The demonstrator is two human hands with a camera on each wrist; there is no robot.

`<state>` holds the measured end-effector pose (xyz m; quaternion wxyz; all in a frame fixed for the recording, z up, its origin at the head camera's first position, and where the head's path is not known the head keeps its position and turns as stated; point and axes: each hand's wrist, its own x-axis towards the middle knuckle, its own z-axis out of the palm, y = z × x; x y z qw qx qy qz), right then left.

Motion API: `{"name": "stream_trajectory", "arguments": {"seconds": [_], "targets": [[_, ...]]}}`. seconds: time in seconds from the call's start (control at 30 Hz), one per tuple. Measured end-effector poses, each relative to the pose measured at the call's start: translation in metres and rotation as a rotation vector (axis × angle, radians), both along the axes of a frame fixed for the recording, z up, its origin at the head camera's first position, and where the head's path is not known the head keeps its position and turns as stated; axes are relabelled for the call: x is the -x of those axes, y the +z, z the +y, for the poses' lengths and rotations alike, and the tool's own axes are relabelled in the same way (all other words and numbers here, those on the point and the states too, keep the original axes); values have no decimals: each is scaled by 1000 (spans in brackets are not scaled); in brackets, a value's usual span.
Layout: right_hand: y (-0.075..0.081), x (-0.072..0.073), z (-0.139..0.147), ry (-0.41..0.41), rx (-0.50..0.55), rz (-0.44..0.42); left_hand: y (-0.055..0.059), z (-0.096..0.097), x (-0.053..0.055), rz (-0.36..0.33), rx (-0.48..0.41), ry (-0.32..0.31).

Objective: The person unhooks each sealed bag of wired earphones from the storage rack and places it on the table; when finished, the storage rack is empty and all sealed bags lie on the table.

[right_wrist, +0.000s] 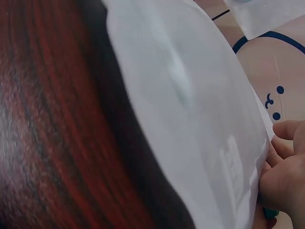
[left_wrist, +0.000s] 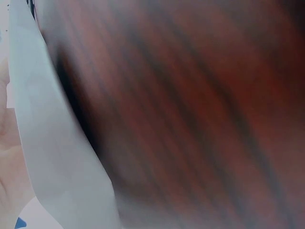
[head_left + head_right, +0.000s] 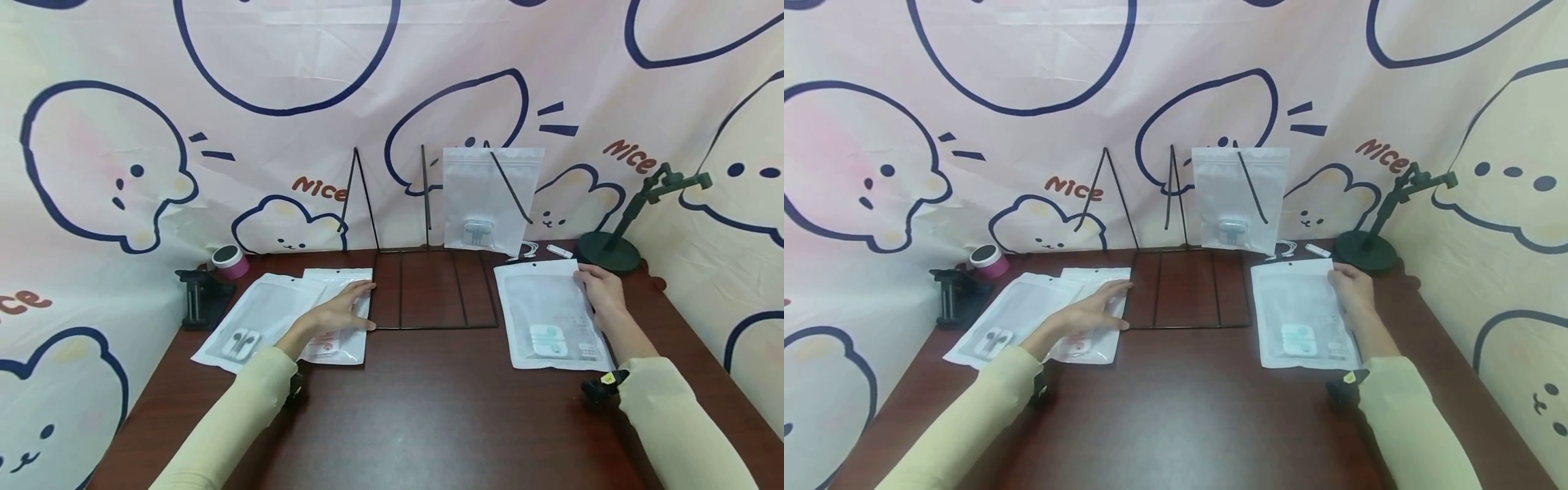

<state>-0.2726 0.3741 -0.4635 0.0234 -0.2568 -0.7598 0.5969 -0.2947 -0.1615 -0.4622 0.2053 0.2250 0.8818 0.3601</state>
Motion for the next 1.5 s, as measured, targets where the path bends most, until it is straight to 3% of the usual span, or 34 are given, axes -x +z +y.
{"name": "stream_trajectory", "arguments": {"seconds": [0.27, 0.57, 0.77, 0.93, 1.17, 1.5], "targets": [[-2, -3, -6, 111, -57, 48, 1, -1, -3, -23, 17, 5], [-2, -6, -6, 71, -46, 91, 1, 1, -2, -17, 9, -6], [2, -10, -4, 72, 81, 216, 0, 1, -1, -18, 24, -3], [6, -11, -2, 145, 192, 309, 0, 0, 0, -16, 18, -2], [30, -8, -13, 288, 247, 367, 0, 1, -3, -21, 5, 4], [86, 8, -36, 352, 213, 427, 3, 1, -3, -23, 5, 9]]}}
